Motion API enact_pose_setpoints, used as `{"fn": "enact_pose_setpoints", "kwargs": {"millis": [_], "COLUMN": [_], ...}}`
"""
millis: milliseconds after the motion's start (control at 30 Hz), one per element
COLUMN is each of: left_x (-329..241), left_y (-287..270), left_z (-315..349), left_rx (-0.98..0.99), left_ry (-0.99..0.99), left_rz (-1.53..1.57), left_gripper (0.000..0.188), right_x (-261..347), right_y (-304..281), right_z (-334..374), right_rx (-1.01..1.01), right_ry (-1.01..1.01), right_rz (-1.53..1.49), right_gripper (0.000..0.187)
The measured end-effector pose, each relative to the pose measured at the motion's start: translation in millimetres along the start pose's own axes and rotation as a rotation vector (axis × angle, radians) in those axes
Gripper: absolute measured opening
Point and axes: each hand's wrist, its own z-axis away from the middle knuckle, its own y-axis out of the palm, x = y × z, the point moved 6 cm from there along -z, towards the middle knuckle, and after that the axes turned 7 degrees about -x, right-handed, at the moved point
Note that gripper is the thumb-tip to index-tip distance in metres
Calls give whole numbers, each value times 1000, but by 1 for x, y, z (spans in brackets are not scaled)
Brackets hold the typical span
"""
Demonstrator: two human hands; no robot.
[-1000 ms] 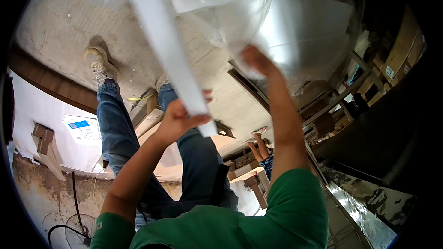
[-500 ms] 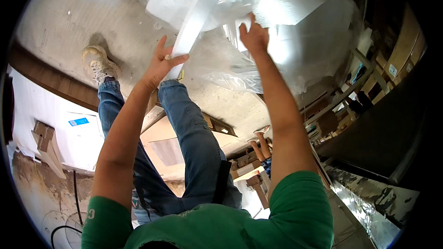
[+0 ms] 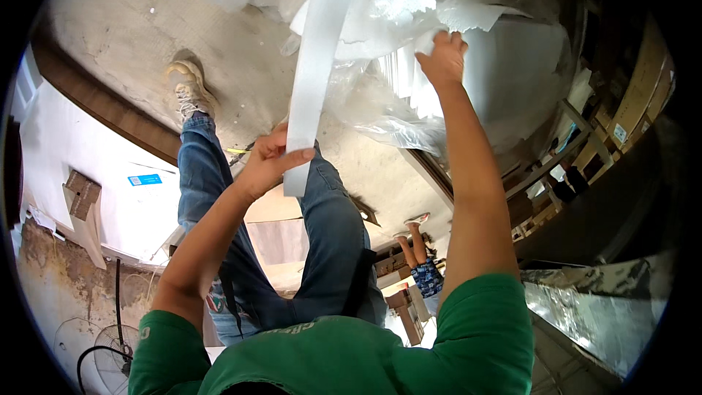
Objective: The person places a large rectangular tile onto a conveyor belt and then gathers white foam sheets and plastic wrapping from the floor. They arrange the foam sheets on top of the tile and continue to handle the packaging materials, preparing the item for shipment.
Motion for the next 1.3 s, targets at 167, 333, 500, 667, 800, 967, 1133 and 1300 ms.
{"fn": "enact_pose_setpoints", "kwargs": {"millis": [167, 333, 500, 667, 800, 967, 1133, 1300], "left_x": [-27, -77, -117, -129, -144, -160, -223, -250], "left_y": [-15, -12, -23, -49, -56, -64, -69, -96], "left_z": [55, 139, 250, 358, 405, 418, 492, 534], "left_rx": [-5, -35, -26, -224, -131, -22, -56, 61], "left_ry": [-71, -249, -177, 49, 183, 219, 284, 514], "left_rz": [-34, 241, 598, 885, 1045, 1097, 1085, 1251], "left_gripper": [17, 30, 41, 48, 52, 33, 41, 45], "right_x": [-27, 43, 132, 230, 302, 395, 482, 568], "right_y": [-82, -177, -274, -419, -537, -639, -717, -770], "right_z": [29, 76, 142, 191, 231, 247, 263, 302], "right_rx": [-129, -31, 86, 71, 148, 281, 549, 567], "right_ry": [233, 148, -175, -459, -596, -713, -701, -1179], "right_rz": [-133, 62, -109, -166, -339, -555, -771, -818], "right_gripper": [42, 36, 29, 40, 42, 41, 38, 28]}}
